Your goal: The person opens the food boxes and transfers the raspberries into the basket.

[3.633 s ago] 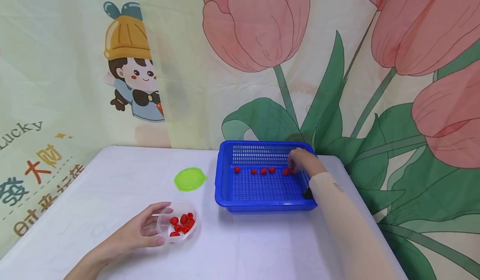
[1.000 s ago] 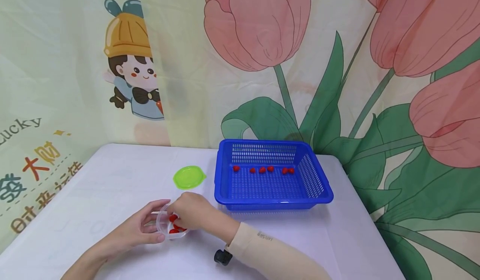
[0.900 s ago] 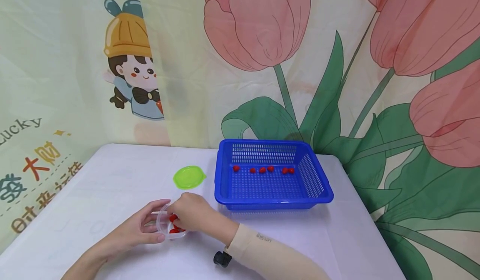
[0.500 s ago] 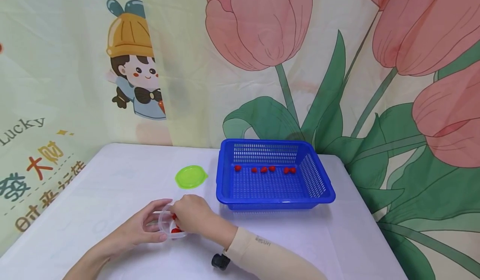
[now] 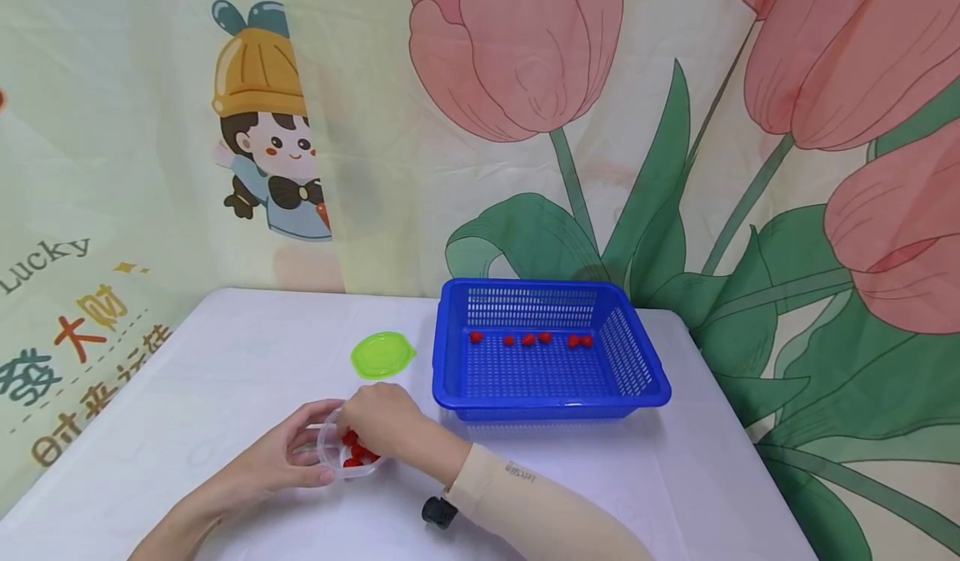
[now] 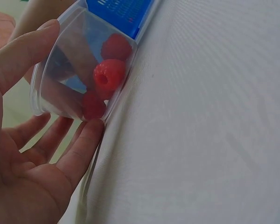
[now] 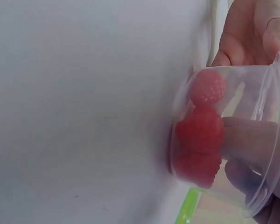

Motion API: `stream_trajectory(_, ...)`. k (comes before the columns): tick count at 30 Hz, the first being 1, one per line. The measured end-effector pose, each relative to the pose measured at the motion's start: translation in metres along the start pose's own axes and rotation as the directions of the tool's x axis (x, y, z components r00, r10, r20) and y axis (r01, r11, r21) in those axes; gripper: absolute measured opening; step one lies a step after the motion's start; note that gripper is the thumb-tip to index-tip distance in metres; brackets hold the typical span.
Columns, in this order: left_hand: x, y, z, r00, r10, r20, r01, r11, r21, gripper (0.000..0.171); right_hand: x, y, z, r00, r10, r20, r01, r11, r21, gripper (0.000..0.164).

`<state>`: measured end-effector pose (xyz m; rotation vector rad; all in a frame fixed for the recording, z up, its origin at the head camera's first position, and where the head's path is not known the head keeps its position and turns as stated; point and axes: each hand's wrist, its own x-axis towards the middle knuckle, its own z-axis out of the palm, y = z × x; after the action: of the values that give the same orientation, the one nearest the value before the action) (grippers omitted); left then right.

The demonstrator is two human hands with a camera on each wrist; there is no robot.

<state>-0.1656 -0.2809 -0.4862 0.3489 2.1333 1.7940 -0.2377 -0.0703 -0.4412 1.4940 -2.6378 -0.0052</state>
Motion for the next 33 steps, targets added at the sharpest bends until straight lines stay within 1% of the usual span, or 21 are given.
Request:
stream_trajectory(6,0.0,-0.001,0.0,1.0,0.008,0.003,-0.008,1.0,0.003,0.092,0.001,0.004,-0.001,0.998,-0.052,0.032,0.053,0.998,-0.019,0.02)
stream_trajectory(9,0.0,-0.002,0.0,1.0,0.012,-0.002,-0.012,1.0,0.011,0.092,0.002,0.007,-0.002,0.995,-0.083,0.05,0.083,0.997,0.0,0.02)
stream_trajectory(12,0.0,-0.003,0.001,1.0,0.01,-0.005,-0.01,1.0,0.013,0.092,0.002,0.01,-0.003,0.991,-0.107,0.076,0.102,0.993,0.062,0.021)
stream_trajectory(15,-0.001,-0.004,0.001,1.0,0.01,-0.004,-0.01,1.0,0.013,0.092,0.001,0.014,-0.006,0.989,-0.112,0.101,0.096,0.984,0.15,0.023)
stream_trajectory(18,0.0,-0.004,0.001,1.0,0.011,0.0,-0.011,1.0,0.009,0.092,0.0,0.018,-0.007,0.987,-0.113,0.114,0.083,0.966,0.244,0.025)
stream_trajectory(21,0.0,-0.004,0.001,1.0,0.012,0.001,-0.012,1.0,0.016,0.092,-0.002,0.023,-0.01,0.986,-0.128,0.105,0.089,0.945,0.314,0.024)
stream_trajectory(27,0.0,-0.001,0.001,1.0,-0.006,-0.004,0.006,0.999,0.034,0.093,-0.011,0.033,-0.02,0.989,-0.137,0.052,0.101,0.895,0.434,0.013)
stream_trajectory(30,0.0,0.0,0.001,1.0,-0.017,-0.014,0.018,0.998,0.053,0.093,-0.016,0.037,-0.028,0.99,-0.136,0.022,0.109,0.87,0.48,0.012)
stream_trajectory(33,0.0,0.002,0.001,1.0,-0.024,-0.02,0.026,0.997,0.074,0.092,-0.019,0.042,-0.036,0.992,-0.124,-0.007,0.112,0.861,0.496,0.012)
